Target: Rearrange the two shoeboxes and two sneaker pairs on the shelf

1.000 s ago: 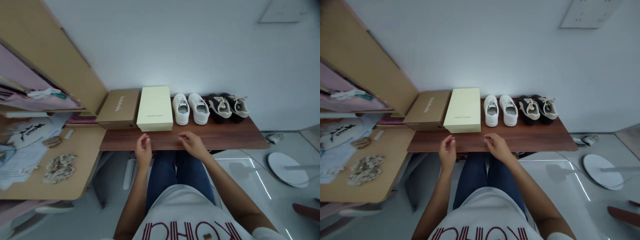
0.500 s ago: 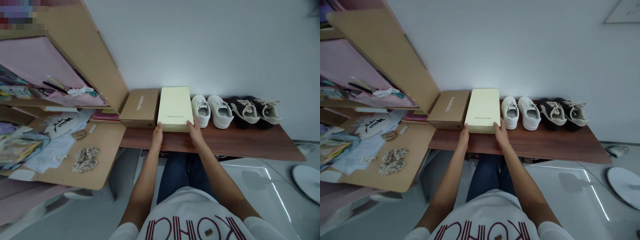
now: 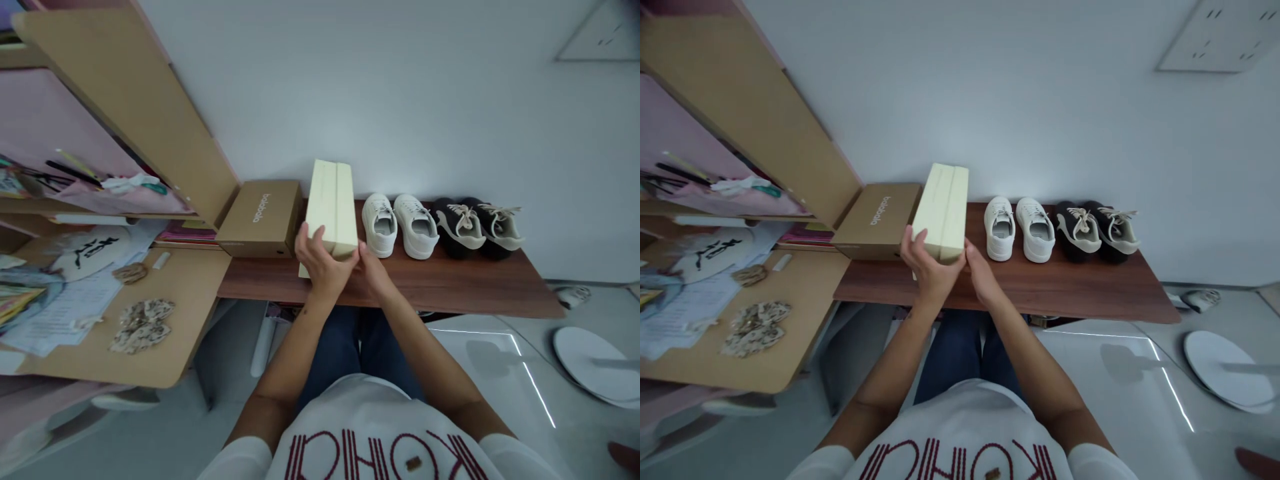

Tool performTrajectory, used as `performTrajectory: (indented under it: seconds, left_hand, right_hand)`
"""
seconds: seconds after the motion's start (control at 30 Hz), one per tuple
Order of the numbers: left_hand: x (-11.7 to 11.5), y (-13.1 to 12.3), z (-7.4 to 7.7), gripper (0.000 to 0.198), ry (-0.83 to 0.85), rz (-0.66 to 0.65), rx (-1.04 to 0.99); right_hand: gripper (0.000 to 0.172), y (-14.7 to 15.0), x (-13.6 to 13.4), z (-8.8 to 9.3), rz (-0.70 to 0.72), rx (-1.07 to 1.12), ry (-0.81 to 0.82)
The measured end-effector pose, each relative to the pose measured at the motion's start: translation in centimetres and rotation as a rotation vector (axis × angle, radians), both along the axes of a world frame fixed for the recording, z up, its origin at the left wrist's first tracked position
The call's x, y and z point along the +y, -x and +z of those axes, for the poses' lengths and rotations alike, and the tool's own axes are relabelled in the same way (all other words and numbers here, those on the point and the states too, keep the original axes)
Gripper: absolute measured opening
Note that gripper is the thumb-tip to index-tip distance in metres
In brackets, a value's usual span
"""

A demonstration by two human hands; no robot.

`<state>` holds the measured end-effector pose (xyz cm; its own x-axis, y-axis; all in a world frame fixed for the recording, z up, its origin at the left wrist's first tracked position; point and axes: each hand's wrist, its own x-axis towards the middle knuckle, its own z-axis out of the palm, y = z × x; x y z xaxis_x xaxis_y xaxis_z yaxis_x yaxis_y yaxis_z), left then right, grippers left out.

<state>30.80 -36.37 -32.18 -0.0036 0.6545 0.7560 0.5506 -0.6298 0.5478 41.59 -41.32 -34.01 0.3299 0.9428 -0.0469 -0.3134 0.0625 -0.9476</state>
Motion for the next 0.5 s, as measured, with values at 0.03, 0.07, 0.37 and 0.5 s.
performTrajectory:
  seconds: [0.03,0.07,0.37,0.5]
  left_hand:
    - [-0.5,-0.4,-0.1,0.084,-0.039,-0.038,0.064]
    - [-0.9,-0.7,-0.4,0.086,-0.069,-0.078,0.120]
    - [-1.6,-2.2,-5.7,0.067,0.053,-0.150,0.381]
    - [-0.2,-2.5,-6.8,0.050,0.096,-0.264,0.471]
  right_hand:
    - [0.068,-0.3,-0.1,1.0,0.039,0.077,-0.034]
    - [0.067,-0.8,-0.3,1.6,0.067,0.136,-0.047]
    - [0.051,-3.6,-1.3,-3.1,-0.105,-0.047,0.164]
    - [0.038,-7.1,-3.7,-3.9,-0.391,-0.703,0.068]
